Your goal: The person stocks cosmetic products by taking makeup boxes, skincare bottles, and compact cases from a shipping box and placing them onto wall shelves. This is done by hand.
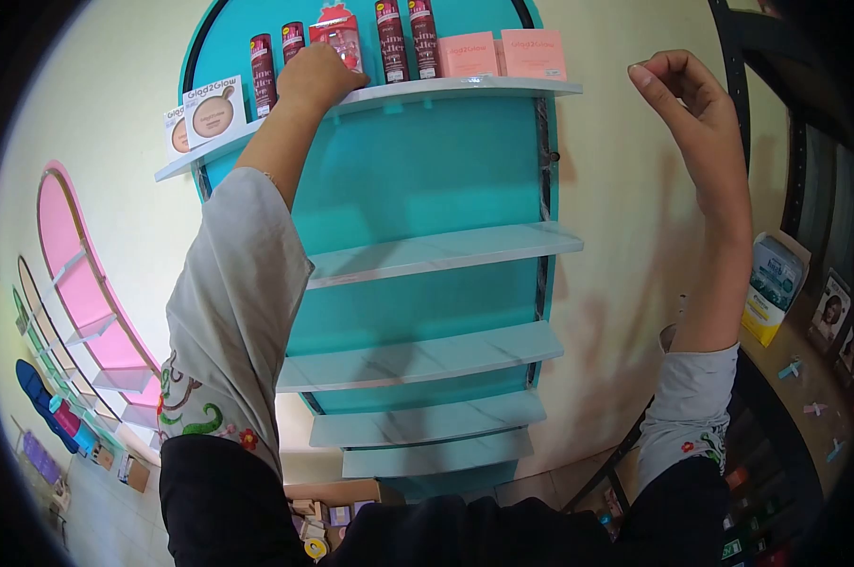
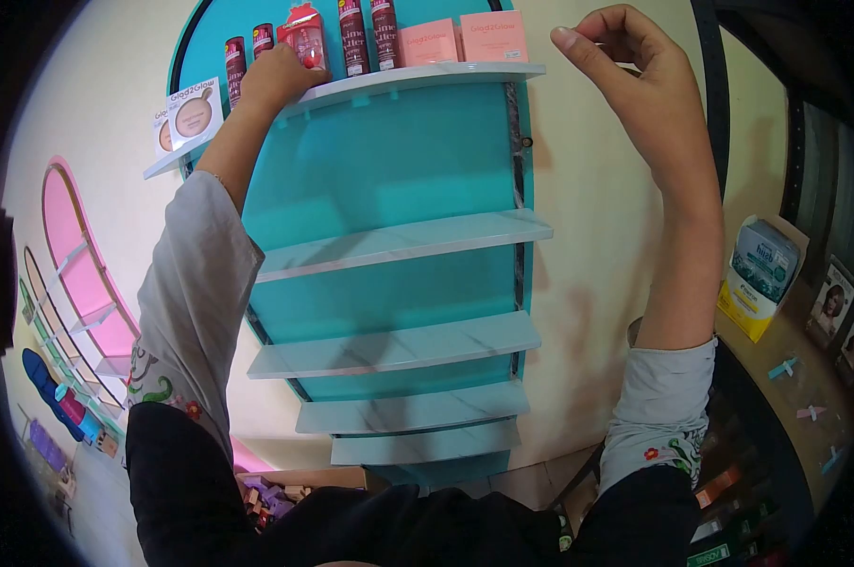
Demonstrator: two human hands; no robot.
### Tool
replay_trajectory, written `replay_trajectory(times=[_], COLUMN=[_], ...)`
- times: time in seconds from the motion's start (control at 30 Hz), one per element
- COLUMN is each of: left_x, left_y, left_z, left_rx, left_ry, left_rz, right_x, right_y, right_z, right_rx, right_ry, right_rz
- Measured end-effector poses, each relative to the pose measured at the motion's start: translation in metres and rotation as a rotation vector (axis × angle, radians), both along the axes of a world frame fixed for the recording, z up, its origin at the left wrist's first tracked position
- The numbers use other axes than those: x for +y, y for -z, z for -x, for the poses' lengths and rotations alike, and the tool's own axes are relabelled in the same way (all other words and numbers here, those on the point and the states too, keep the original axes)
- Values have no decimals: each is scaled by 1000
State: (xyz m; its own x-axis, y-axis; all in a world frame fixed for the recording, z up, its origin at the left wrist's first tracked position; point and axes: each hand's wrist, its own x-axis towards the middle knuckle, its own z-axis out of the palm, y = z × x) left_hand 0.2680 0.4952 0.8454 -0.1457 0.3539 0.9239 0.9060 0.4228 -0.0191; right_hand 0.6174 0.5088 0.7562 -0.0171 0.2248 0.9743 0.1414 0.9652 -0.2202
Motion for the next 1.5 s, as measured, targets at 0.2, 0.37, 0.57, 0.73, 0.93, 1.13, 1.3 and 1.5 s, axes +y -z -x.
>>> replay_trajectory(times=[0.2, 0.37, 0.57, 0.73, 0.93, 1.13, 1.3, 1.5], left_x=[-1, -5, 13, 24, 33, 34, 36, 41], left_y=[1, 2, 1, 0, 1, 2, 5, 1], left_z=[1, 0, -16, -23, -27, -26, -24, -17], left_rx=[4, 113, 148, 26, 32, 29, 41, 32], left_ry=[19, 15, 173, 200, 230, 253, 250, 285], left_rz=[1, 7, -55, -49, -46, -37, -80, -77], right_x=[7, 15, 45, 93, 109, 106, 118, 136], right_y=[-5, -13, -34, -65, -76, -85, -90, -97], right_z=[10, 38, 98, 146, 182, 192, 199, 210], right_rx=[-98, -157, -223, -243, -314, -402, -408, -425], right_ry=[-41, -21, 16, 244, 353, 421, 445, 442], right_rz=[-9, -24, -106, -59, 29, 68, 73, 74])
